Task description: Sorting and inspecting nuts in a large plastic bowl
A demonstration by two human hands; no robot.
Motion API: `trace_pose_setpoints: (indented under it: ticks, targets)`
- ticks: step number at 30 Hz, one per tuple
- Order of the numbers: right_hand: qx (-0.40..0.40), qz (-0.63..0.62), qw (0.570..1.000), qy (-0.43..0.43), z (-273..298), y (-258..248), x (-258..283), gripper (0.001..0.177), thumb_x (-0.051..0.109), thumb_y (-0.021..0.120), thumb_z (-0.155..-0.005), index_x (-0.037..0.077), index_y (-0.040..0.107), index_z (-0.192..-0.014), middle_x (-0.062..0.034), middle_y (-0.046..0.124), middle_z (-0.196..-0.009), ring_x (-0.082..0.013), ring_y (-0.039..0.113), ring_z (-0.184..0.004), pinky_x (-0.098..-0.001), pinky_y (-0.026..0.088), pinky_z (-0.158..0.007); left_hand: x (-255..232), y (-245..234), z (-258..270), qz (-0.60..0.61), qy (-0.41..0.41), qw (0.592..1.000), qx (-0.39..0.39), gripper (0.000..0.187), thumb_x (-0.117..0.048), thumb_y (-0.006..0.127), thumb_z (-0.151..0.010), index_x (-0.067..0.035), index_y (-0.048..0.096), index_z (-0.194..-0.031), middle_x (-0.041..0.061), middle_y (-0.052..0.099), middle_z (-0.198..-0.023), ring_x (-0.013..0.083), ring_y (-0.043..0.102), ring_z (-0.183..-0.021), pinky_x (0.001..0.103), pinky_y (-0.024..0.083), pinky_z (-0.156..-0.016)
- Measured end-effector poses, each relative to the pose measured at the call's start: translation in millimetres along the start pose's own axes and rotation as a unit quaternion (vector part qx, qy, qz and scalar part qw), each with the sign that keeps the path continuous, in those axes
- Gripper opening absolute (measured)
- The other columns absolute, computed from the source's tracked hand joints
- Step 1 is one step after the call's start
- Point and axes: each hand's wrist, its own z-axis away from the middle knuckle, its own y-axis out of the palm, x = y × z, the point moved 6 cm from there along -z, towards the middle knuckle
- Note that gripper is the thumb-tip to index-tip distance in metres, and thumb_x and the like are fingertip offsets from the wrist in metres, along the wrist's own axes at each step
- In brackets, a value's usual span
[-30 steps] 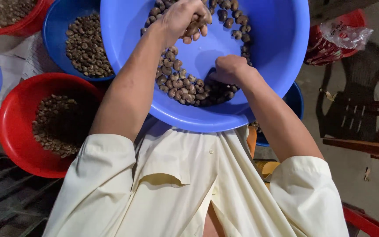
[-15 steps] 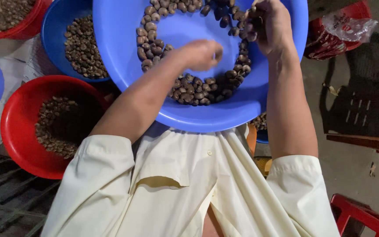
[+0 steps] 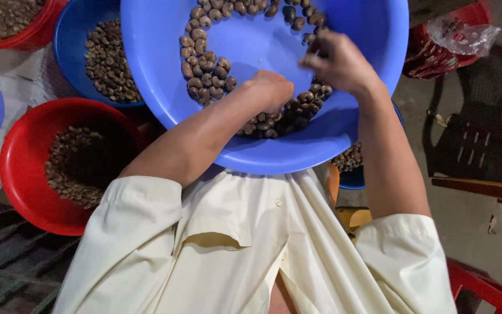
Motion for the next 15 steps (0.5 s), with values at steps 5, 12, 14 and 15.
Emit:
trace_pose_setpoints:
  ticks: [5,12,14,15]
  targets:
    - [0.206,0.273,0.915,0.212,17,43,-58,0.04,0.048,0.072,-0.092,0.02,0.071,-0.122,-0.0156,0.075,-0.115,-0.0433,0.068,-0.114,-0.0566,0.054,-0.095,3,22,-17,0.035,0.008,0.999,0.002,0.008,-0.004,0.071,-0.087,-0.002,0.077,-0.092,0.02,0.074,-0.087,0.0445,0.072,-0.086,0.066,0.058,-0.072]
    - [0.233,0.405,0.866,0.175,1,86,-111,0.045,0.051,0.064,-0.088,0.024,0.073,-0.123,-0.0157,0.077,-0.104,-0.0425,0.074,-0.102,-0.0575,0.057,-0.083,-1,16,-12,0.02,0.035,0.999,0.001,0.001,0.001,0.073,-0.085,0.001,0.074,-0.086,0.023,0.071,-0.08,0.0484,0.072,-0.082,0.068,0.058,-0.068]
    - [0.231,0.402,0.87,0.168,1,80,-89,0.043,0.047,0.063,-0.089,0.021,0.074,-0.121,-0.0166,0.078,-0.102,-0.0427,0.074,-0.1,-0.0574,0.058,-0.081,5,20,-18,0.019,0.04,0.999,-0.002,0.003,0.001,0.072,-0.086,0.001,0.074,-0.085,0.023,0.071,-0.079,0.0477,0.072,-0.082,0.068,0.059,-0.068]
    - [0.225,0.378,0.88,0.176,-1,74,-80,0.05,0.055,0.063,-0.089,0.018,0.074,-0.122,-0.0185,0.077,-0.106,-0.0431,0.073,-0.103,-0.0577,0.058,-0.085,12,24,-22,0.044,0.027,0.999,0.003,0.007,-0.007,0.072,-0.084,-0.001,0.074,-0.085,0.02,0.071,-0.08,0.044,0.072,-0.08,0.063,0.059,-0.068]
